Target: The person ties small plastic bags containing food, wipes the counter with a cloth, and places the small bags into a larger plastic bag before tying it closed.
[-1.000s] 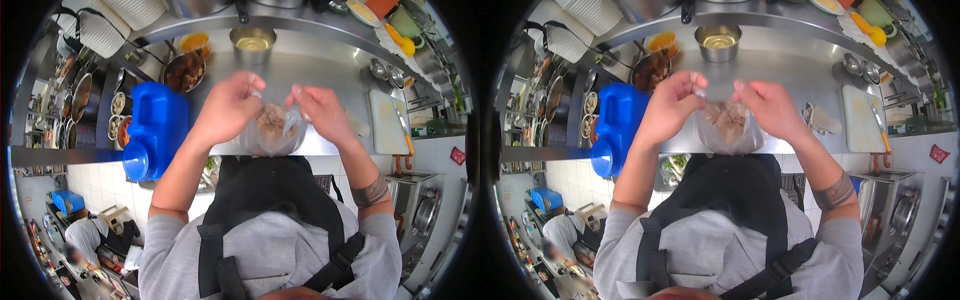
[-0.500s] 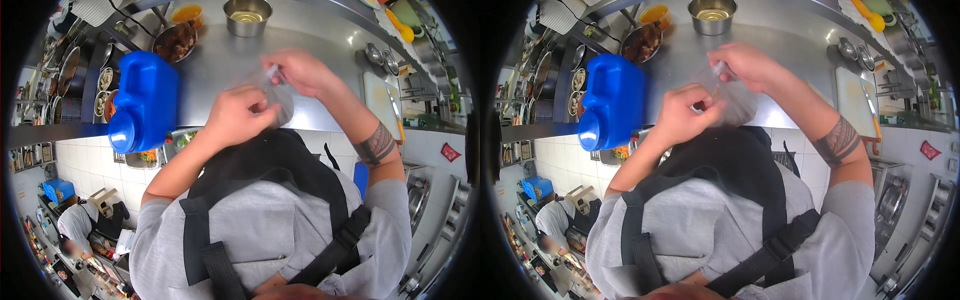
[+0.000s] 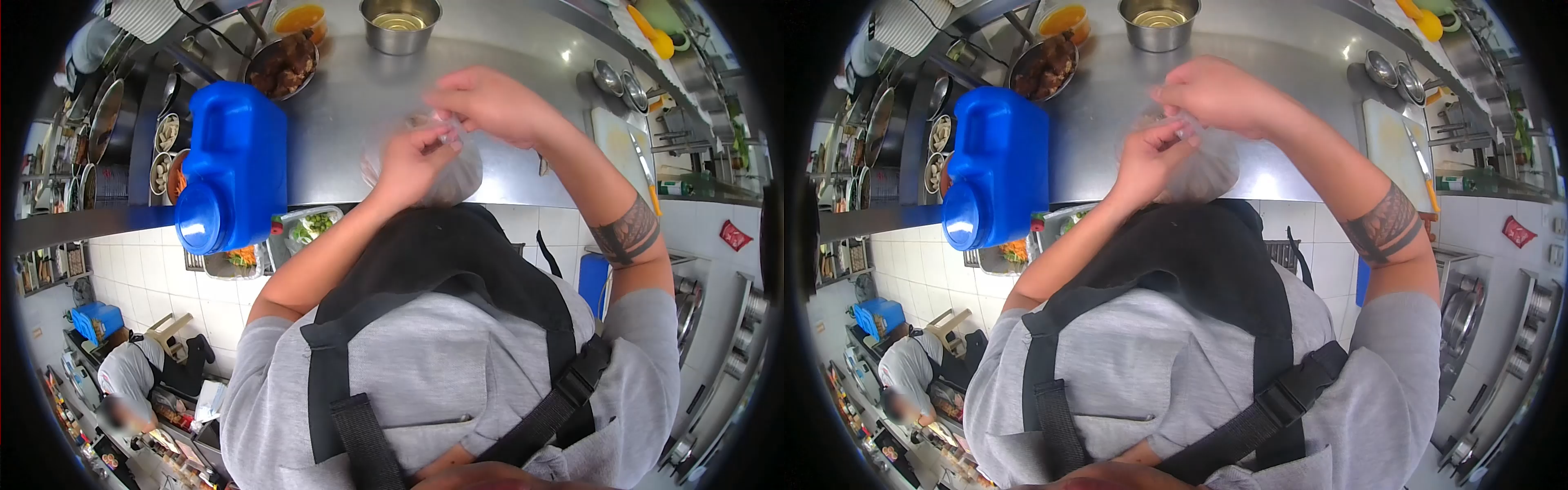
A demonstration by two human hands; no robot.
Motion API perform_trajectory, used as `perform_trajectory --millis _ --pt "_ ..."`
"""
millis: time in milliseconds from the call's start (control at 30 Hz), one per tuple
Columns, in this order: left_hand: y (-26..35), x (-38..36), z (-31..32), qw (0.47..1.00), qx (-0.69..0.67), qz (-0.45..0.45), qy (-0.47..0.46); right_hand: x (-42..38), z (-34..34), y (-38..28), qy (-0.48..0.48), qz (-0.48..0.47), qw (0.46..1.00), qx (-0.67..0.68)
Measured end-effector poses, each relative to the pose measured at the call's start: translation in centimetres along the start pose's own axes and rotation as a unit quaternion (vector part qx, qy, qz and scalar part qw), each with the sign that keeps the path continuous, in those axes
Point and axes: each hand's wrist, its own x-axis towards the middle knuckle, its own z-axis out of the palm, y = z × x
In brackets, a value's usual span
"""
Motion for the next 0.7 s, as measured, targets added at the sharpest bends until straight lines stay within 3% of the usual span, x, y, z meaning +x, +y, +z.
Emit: perform_trajectory --millis 33,67,100,133,167,200,233,267,300,367,433,467,500,533,567,600,633,700 --pt "-0.5 -0.1 -0.6 0.999 0.036 0.025 -0.019 0.1 -0.3 0.7 0.002 0.0 1.0 0.001" --pt "-1.0 -0.1 -1.0 0.995 0.072 0.05 -0.038 0.1 -0.7 1.6 0.095 -0.164 0.967 -0.169" --pt "-1.7 0.0 -1.0 0.995 0.073 0.049 -0.042 0.0 -1.1 2.3 0.181 -0.316 0.872 -0.328" --pt "-2.6 0.0 -1.1 0.995 -0.069 0.048 -0.057 -0.2 -1.4 2.8 0.183 -0.313 0.873 -0.326" --pt "-3.4 0.1 -1.2 0.974 -0.211 0.044 -0.07 -0.6 -1.6 2.5 0.098 -0.198 0.959 -0.178" --pt "-4.2 0.3 -1.4 0.974 -0.211 0.043 -0.071 -0.9 -1.8 2.4 0.008 -0.075 0.997 -0.022" --pt "-4.9 0.6 -1.8 0.946 -0.288 0.048 -0.139 -0.8 -1.7 3.3 0.007 -0.074 0.997 -0.022" --pt "-5.2 0.8 -2.1 0.908 -0.364 0.053 -0.204 -0.6 -1.3 5.0 0.004 -0.056 0.992 0.114" --pt "-5.0 0.8 -2.1 0.907 -0.365 0.053 -0.203 -0.3 -0.8 6.0 0.0 -0.037 0.968 0.248" --pt "-4.0 1.0 -2.3 0.812 -0.548 -0.004 -0.2 -1.2 0.9 6.6 0.031 -0.066 0.982 0.176" --pt "-2.3 1.0 -2.1 0.816 -0.548 -0.036 -0.181 -2.4 3.2 7.0 0.058 -0.094 0.988 0.105" --pt "-1.5 0.9 -1.8 0.819 -0.544 -0.07 -0.166 -2.9 4.6 7.3 0.107 -0.138 0.984 -0.038" --pt "-0.7 0.9 -1.4 0.82 -0.544 -0.074 -0.166 -2.9 5.8 7.8 0.155 -0.177 0.955 -0.178" --pt "0.0 0.9 -0.9 0.848 -0.507 -0.067 -0.143 -2.1 7.0 9.2 0.218 -0.222 0.931 -0.193" --pt "0.3 1.0 -0.5 0.873 -0.469 -0.06 -0.121 -1.5 7.7 10.1 0.221 -0.219 0.931 -0.19" --pt "-0.6 1.2 -0.8 0.873 -0.467 -0.064 -0.123 -0.9 8.2 10.8 0.242 -0.169 0.952 -0.076" --pt "-2.3 1.4 -1.3 0.855 -0.501 -0.078 -0.107 -0.4 8.5 11.2 0.259 -0.118 0.958 0.039" --pt "-3.8 1.5 -1.8 0.837 -0.531 -0.098 -0.09 0.0 8.8 11.0 0.316 -0.124 0.937 0.079"
